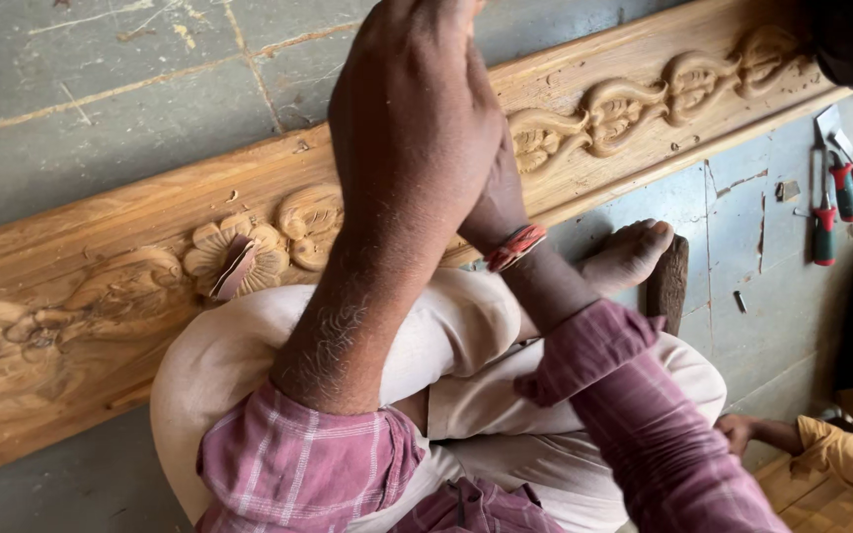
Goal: The person sits on the floor and carves intricate floral patterns into a long wooden plank using a chisel and a wooden mallet. They repeatedly strike the chisel to shape the wood and occasionally wipe away shavings with their hand.
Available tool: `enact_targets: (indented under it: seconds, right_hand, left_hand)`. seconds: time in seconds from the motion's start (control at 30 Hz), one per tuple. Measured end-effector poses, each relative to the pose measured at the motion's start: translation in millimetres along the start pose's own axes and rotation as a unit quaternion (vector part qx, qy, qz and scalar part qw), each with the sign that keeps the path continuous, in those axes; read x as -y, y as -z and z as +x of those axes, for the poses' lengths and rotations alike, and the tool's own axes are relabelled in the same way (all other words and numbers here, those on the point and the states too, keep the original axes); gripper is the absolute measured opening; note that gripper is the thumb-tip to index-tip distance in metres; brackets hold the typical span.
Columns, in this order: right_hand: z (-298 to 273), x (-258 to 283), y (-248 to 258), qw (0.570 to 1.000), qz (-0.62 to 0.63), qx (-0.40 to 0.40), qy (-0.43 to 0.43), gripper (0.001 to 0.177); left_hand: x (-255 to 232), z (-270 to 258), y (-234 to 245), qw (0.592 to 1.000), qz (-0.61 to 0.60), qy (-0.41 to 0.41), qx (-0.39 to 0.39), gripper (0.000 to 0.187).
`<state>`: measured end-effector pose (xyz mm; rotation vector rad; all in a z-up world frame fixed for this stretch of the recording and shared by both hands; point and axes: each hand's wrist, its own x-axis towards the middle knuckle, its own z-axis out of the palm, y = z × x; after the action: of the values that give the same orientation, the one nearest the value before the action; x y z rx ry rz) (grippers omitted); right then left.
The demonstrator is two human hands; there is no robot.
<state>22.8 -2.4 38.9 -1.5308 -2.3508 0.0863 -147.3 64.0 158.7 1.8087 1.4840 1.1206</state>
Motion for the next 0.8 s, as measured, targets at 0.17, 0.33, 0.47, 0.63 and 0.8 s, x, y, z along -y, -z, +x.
enact_targets:
  seconds: [0.17,0.33,0.47,0.63,0.8]
  right_hand:
    - [7,6,0,0.995,0.026,0.091,-0.021,0.034]
    - [-2,7,1,0.973,0.209,0.043,-0.083,0.047]
    - [4,1,-4,0.983,0.095,0.147,-0.059,0.035]
    - [-14,1,-16,0.965,0.212,0.136,-0.070,0.035]
    - [1,8,-12,0.981,0.181,0.048,-0.052,0.046]
  left_hand:
    - [2,3,7,1.000,0.017,0.007,-0.014,0.012]
    - [-1,-2,-2,0.999,0.012,-0.029,-0.013,0.014]
    - [6,0,-1,1.000,0.005,-0.008,-0.007,0.011]
    - [10,-8,-8,0.999,0.033,-0.023,-0.005,0.007]
    - [11,-1,-4,0.999,0.013,-0.028,-0.020,0.006]
